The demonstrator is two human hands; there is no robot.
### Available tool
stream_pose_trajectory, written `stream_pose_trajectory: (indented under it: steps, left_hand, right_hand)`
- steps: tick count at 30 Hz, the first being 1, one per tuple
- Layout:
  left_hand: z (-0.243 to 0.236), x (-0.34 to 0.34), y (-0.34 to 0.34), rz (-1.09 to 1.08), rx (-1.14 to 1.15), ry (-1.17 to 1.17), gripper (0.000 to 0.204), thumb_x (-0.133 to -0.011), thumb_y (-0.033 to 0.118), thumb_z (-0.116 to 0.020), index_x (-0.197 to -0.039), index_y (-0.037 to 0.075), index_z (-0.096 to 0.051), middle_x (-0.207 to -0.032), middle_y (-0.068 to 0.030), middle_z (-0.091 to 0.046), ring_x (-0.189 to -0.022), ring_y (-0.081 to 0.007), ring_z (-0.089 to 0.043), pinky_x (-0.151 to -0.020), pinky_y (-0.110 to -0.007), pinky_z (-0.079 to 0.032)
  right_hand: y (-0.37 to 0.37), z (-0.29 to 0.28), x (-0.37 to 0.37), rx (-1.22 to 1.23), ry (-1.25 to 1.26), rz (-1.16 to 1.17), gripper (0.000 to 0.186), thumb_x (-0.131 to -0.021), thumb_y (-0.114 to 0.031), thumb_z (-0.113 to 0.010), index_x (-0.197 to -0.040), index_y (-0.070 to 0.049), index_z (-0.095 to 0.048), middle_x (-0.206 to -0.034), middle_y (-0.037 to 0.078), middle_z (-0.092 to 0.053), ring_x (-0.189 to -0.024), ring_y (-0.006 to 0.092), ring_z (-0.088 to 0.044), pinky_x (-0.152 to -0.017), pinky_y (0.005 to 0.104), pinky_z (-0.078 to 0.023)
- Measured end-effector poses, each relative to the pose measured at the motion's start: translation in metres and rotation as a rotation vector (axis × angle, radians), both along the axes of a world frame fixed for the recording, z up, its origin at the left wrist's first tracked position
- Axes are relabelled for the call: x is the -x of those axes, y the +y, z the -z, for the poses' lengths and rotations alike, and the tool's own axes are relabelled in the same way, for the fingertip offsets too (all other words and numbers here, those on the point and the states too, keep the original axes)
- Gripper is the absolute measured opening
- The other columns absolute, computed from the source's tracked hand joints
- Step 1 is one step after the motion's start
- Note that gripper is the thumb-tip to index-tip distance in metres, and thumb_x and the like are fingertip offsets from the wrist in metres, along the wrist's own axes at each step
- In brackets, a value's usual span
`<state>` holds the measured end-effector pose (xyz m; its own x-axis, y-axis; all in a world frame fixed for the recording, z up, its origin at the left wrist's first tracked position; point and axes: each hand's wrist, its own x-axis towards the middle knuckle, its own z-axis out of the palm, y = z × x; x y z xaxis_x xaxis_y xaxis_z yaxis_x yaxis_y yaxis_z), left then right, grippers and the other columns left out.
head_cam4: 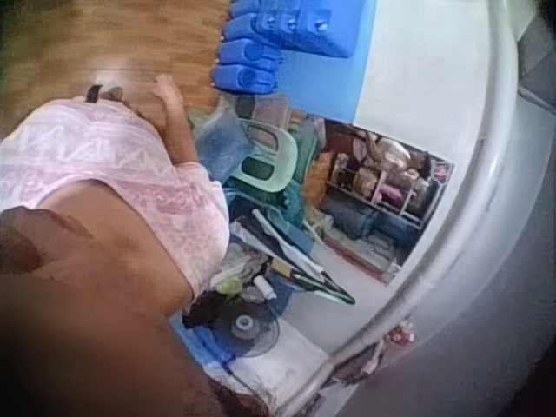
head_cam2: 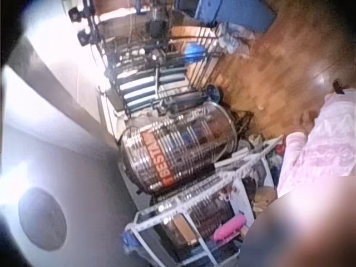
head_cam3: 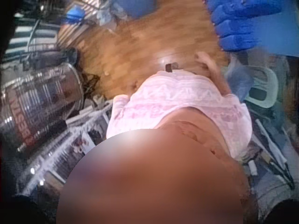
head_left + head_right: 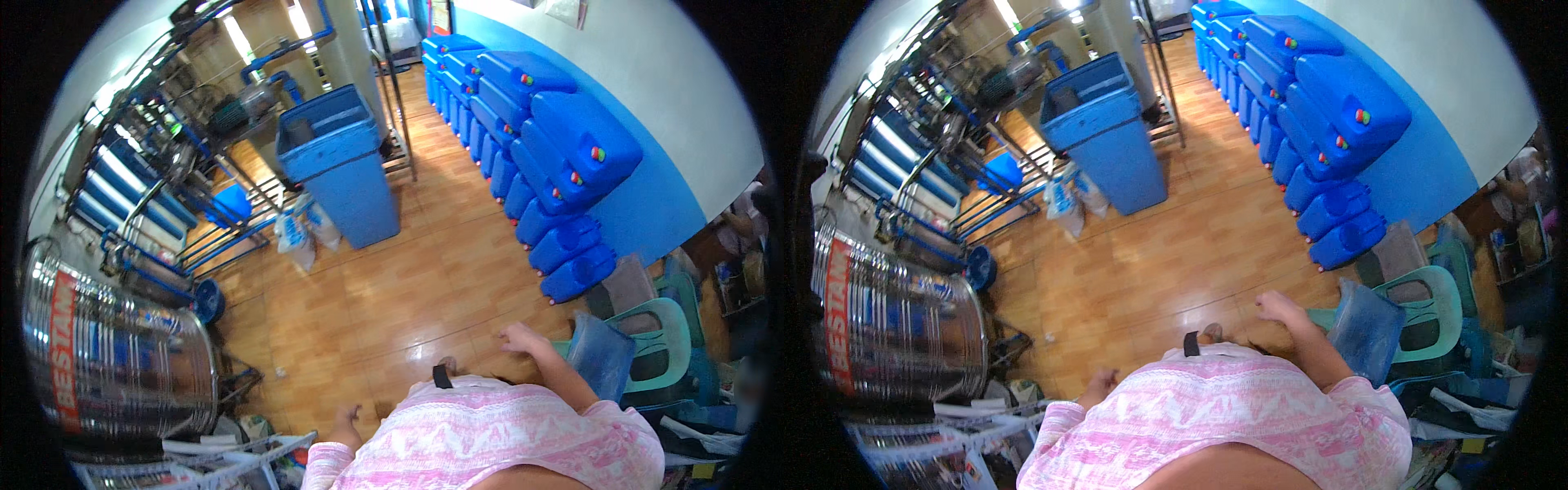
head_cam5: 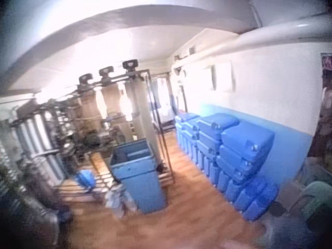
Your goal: The person washes a green plastic container and its lid in a stainless steel sink using a sponge and running water. They scrub the lid and container, rinse them, and place the lid back on the container. The person also briefly opens a large blue barrel and returns to the sink to continue washing the container.
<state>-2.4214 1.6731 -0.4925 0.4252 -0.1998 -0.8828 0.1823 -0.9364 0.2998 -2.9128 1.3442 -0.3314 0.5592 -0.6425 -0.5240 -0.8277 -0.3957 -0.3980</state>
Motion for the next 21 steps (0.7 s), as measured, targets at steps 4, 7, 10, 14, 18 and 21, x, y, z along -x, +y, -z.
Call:
stream_pose_trajectory:
  steps: [4,7,10,14,18,21]
  left_hand:
    - [-0.027,0.024,-0.277,0.627,0.291,-0.541,0.035,-0.074,0.028,-0.071,-0.093,0.0,-0.069,-0.07,-0.0128,-0.067,-0.059,-0.0206,-0.062,-0.059,-0.036,-0.05]
    - [-0.07,0.07,-0.445,0.79,0.442,-0.382,0.056,-0.075,0.033,-0.071,-0.121,0.004,-0.058,-0.116,-0.0175,-0.064,-0.109,-0.03,-0.06,-0.095,-0.038,-0.047]
    - [-0.09,0.113,-0.561,0.914,0.584,-0.38,0.054,-0.076,0.031,-0.073,-0.12,0.003,-0.059,-0.111,-0.0182,-0.065,-0.101,-0.0284,-0.064,-0.088,-0.037,-0.05]
    - [-0.072,0.122,-0.64,0.855,0.599,-0.297,0.054,-0.075,0.03,-0.075,-0.119,0.003,-0.059,-0.109,-0.0184,-0.066,-0.096,-0.0282,-0.065,-0.084,-0.036,-0.052]
    - [-0.039,0.071,-0.642,1.346,0.147,-0.353,0.059,-0.078,0.051,-0.065,-0.112,0.004,-0.064,-0.101,-0.0127,-0.069,-0.091,-0.0283,-0.065,-0.082,-0.038,-0.051]
    - [-0.026,0.025,-0.63,1.373,-0.098,-0.288,0.055,-0.078,0.06,-0.06,-0.085,0.007,-0.073,-0.082,-0.0108,-0.071,-0.086,-0.0289,-0.066,-0.081,-0.038,-0.05]
  right_hand:
    - [-0.09,-0.013,0.057,0.191,-0.085,0.206,0.043,-0.073,-0.032,-0.073,-0.106,-0.005,-0.067,-0.106,0.018,-0.065,-0.1,0.0348,-0.061,-0.089,0.0414,-0.048]
    - [-0.151,-0.02,0.081,0.238,-0.124,0.464,0.04,-0.073,-0.029,-0.073,-0.105,-0.006,-0.067,-0.103,0.016,-0.066,-0.098,0.0334,-0.061,-0.088,0.0405,-0.048]
    - [-0.224,-0.016,0.087,0.247,-0.133,0.5,0.036,-0.074,-0.024,-0.073,-0.103,-0.004,-0.067,-0.104,0.017,-0.065,-0.099,0.0342,-0.061,-0.088,0.0409,-0.048]
    - [-0.348,-0.013,0.069,0.199,-0.244,0.3,0.036,-0.074,-0.023,-0.071,-0.104,-0.002,-0.066,-0.107,0.019,-0.065,-0.102,0.0355,-0.06,-0.089,0.0423,-0.048]
    - [-0.469,-0.037,0.022,0.201,-0.387,0.231,0.035,-0.075,-0.021,-0.069,-0.105,-0.002,-0.065,-0.107,0.018,-0.065,-0.104,0.0348,-0.059,-0.091,0.0425,-0.047]
    - [-0.558,-0.067,-0.014,0.197,-0.623,0.276,0.032,-0.078,-0.02,-0.068,-0.105,-0.003,-0.066,-0.105,0.017,-0.066,-0.099,0.0329,-0.062,-0.085,0.039,-0.05]
